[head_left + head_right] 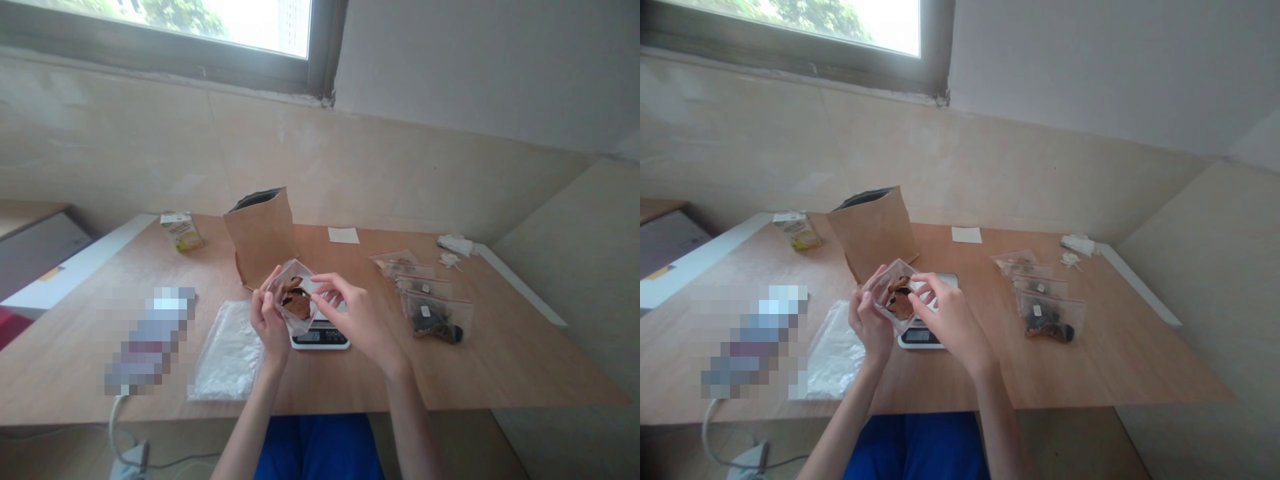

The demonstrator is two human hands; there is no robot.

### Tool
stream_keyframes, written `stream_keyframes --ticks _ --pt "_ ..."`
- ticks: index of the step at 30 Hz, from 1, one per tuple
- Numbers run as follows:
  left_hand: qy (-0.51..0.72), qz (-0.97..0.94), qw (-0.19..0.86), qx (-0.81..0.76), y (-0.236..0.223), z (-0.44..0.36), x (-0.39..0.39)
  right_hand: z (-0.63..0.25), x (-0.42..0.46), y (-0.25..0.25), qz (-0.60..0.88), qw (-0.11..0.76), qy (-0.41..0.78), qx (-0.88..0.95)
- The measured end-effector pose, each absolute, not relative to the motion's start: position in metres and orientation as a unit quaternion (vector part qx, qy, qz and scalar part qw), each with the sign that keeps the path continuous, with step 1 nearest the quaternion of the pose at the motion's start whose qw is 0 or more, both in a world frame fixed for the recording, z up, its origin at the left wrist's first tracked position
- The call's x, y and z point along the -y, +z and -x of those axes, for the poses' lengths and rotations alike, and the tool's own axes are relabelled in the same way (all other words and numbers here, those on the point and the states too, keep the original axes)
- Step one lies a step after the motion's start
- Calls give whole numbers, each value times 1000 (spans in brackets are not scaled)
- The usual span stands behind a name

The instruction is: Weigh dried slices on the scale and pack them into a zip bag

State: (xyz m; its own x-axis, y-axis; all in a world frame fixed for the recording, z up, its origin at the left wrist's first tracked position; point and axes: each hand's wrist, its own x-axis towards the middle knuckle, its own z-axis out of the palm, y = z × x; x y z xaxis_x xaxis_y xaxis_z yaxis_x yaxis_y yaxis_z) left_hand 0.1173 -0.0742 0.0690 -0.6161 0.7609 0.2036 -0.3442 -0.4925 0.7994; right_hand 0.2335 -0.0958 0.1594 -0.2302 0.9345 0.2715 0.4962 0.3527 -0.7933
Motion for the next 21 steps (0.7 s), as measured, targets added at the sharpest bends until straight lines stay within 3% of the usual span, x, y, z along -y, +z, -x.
stream_keyframes --ticks 5,12,17,21 --pt "820 -282 320 -382 72 -116 76 -244 105 144 529 423 240 695" --pt "784 -268 297 -475 77 -130 89 -221 128 99 528 433 338 648" --pt "734 -360 314 -483 79 -139 109 -210 126 99 540 532 309 574" --pt "746 -398 268 -462 83 -134 114 -223 127 101 523 589 316 530"
